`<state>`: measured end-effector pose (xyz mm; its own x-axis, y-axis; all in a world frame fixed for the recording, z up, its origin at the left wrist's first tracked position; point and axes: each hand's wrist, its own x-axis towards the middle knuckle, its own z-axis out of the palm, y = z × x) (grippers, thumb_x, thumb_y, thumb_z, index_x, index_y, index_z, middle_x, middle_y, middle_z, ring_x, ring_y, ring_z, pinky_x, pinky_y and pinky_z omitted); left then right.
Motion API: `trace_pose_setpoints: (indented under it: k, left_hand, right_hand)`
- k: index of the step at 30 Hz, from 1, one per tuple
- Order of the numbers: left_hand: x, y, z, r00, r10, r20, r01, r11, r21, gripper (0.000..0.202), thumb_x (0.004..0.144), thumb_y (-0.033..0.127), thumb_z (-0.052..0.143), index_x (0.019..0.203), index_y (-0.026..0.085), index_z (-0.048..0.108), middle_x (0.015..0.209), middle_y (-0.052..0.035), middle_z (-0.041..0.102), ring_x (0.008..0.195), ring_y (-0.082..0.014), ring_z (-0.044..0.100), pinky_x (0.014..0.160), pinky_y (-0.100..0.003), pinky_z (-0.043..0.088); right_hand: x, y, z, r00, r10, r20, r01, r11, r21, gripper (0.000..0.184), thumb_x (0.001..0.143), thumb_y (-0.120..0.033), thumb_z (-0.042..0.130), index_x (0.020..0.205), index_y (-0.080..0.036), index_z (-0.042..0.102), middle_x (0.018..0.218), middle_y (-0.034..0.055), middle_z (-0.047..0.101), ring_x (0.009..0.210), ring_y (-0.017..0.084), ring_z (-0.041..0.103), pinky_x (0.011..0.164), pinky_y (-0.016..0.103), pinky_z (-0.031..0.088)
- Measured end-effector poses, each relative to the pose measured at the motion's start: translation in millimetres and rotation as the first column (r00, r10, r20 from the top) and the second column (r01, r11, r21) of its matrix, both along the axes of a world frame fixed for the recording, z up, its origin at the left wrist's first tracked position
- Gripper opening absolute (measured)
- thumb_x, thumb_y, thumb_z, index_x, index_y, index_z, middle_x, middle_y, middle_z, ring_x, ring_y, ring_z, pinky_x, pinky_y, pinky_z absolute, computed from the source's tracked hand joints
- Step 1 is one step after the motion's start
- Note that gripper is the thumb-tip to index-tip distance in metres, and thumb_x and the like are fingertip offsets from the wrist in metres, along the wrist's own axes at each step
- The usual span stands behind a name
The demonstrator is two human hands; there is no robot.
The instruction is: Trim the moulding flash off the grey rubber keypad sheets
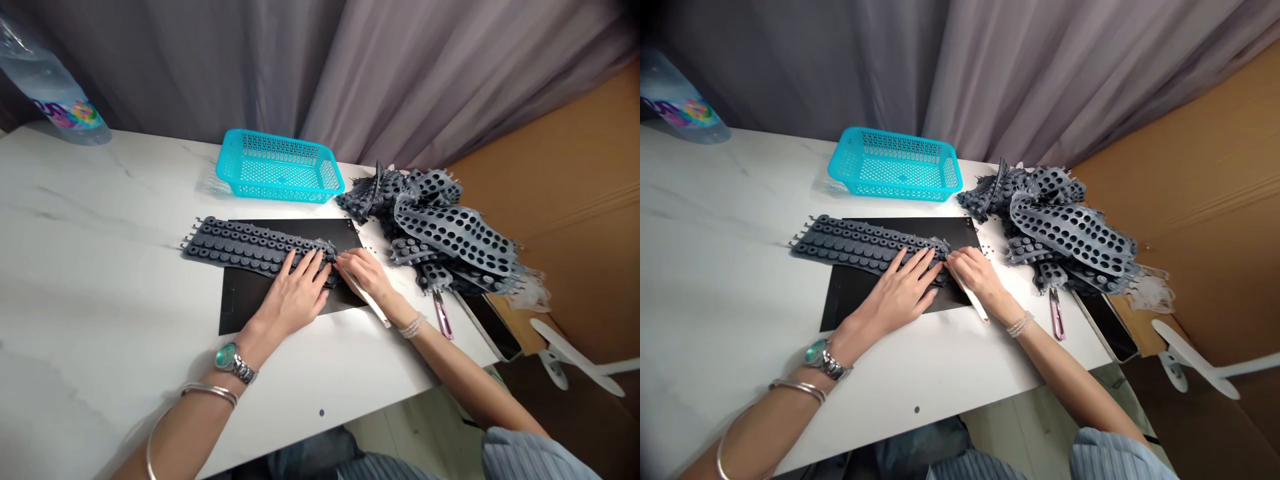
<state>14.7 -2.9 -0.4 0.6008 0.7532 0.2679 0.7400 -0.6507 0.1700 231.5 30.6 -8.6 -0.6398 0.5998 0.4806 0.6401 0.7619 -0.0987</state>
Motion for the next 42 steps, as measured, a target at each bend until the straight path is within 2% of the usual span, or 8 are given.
trace_pose_setpoints:
  k: [10, 21, 28, 31, 34, 36, 39, 42]
  left_hand:
    - [-1, 0, -0.5, 1.000, -0.005, -0.005, 0.005, 1.000, -0.009, 0.048, 0.098, 0.033, 0.037, 0.141, 0.014, 0.048, 0.151, -0.0132, 0.044, 0.140, -0.0266, 0.038, 0.119, -0.051, 0.020]
    - [-1, -1, -0.8, 1.000, -0.001, -0.010, 0.001, 1.000, -0.015, 0.048, 0.099, 0.033, 0.036, 0.141, 0.014, 0.048, 0.151, -0.0133, 0.043, 0.141, -0.0263, 0.036, 0.119, -0.051, 0.020]
    - [-2, 0, 0.7, 1.000, -0.005, -0.013, 0.005, 1.000, -0.030, 0.049, 0.099, 0.033, 0.036, 0.143, 0.014, 0.046, 0.152, -0.0134, 0.042, 0.141, -0.0265, 0.036, 0.119, -0.052, 0.019]
    - [-2, -1, 0.2, 1.000, 0.002, -0.007, -0.002, 0.999, -0.052, 0.049, 0.099, 0.032, 0.036, 0.144, 0.015, 0.044, 0.153, -0.0129, 0.040, 0.142, -0.0262, 0.035, 0.119, -0.052, 0.019]
    - [-2, -2, -0.3, 1.000, 0.012, -0.003, -0.012, 0.997, -0.071, 0.050, 0.099, 0.031, 0.037, 0.146, 0.017, 0.041, 0.155, -0.0128, 0.038, 0.143, -0.0259, 0.034, 0.118, -0.051, 0.022]
    - [-2, -2, -0.6, 1.000, 0.006, -0.004, -0.006, 0.997, -0.073, 0.050, 0.099, 0.032, 0.037, 0.146, 0.017, 0.041, 0.154, -0.0127, 0.038, 0.143, -0.0259, 0.034, 0.118, -0.051, 0.023]
    - [-2, -1, -0.7, 1.000, -0.005, -0.011, 0.005, 0.998, -0.058, 0.049, 0.099, 0.032, 0.036, 0.145, 0.016, 0.042, 0.154, -0.0130, 0.039, 0.143, -0.0263, 0.034, 0.119, -0.051, 0.021]
    - [-3, -1, -0.1, 1.000, -0.007, -0.016, 0.007, 0.999, -0.042, 0.049, 0.099, 0.032, 0.034, 0.144, 0.015, 0.043, 0.153, -0.0134, 0.040, 0.142, -0.0264, 0.034, 0.119, -0.052, 0.019]
  right_hand:
    - [4, 4, 3.2, 0.994, 0.000, 0.105, -0.003, 0.999, 0.032, 0.016, 0.097, -0.018, 0.050, 0.110, -0.020, 0.059, 0.120, 0.0126, 0.067, 0.106, 0.025, 0.059, 0.083, 0.042, 0.052]
    - [5, 8, 2.8, 0.985, 0.024, 0.173, -0.034, 0.998, 0.055, 0.013, 0.097, -0.017, 0.050, 0.105, -0.018, 0.060, 0.124, 0.0140, 0.066, 0.104, 0.026, 0.059, 0.082, 0.043, 0.053]
    - [2, 11, -0.5, 0.989, 0.053, 0.136, -0.045, 0.997, -0.064, 0.016, 0.099, -0.017, 0.044, 0.105, -0.019, 0.058, 0.127, 0.0149, 0.062, 0.109, 0.026, 0.056, 0.089, 0.044, 0.053]
    - [2, 16, -4.1, 0.987, -0.094, -0.129, 0.076, 0.988, -0.138, 0.012, 0.099, -0.022, 0.044, 0.100, -0.021, 0.057, 0.116, 0.0125, 0.066, 0.103, 0.023, 0.061, 0.086, 0.039, 0.054]
    - [11, 19, -2.8, 0.779, -0.431, -0.455, 0.363, 0.902, -0.233, 0.015, 0.099, -0.031, 0.047, 0.089, -0.022, 0.054, 0.097, 0.0074, 0.069, 0.088, 0.021, 0.066, 0.076, 0.035, 0.054]
    - [19, 18, 0.5, 0.652, -0.559, -0.513, 0.464, 0.829, -0.313, 0.019, 0.098, -0.037, 0.049, 0.086, -0.022, 0.054, 0.093, 0.0056, 0.070, 0.084, 0.020, 0.066, 0.074, 0.034, 0.052]
    - [28, 11, 4.3, 0.682, -0.590, -0.432, 0.471, 0.806, -0.358, 0.019, 0.096, -0.038, 0.052, 0.087, -0.022, 0.056, 0.101, 0.0068, 0.070, 0.091, 0.022, 0.067, 0.078, 0.037, 0.052]
    - [26, 2, 5.7, 0.806, -0.498, -0.318, 0.432, 0.864, -0.258, 0.013, 0.094, -0.034, 0.055, 0.093, -0.023, 0.061, 0.114, 0.0087, 0.068, 0.104, 0.025, 0.063, 0.087, 0.042, 0.051]
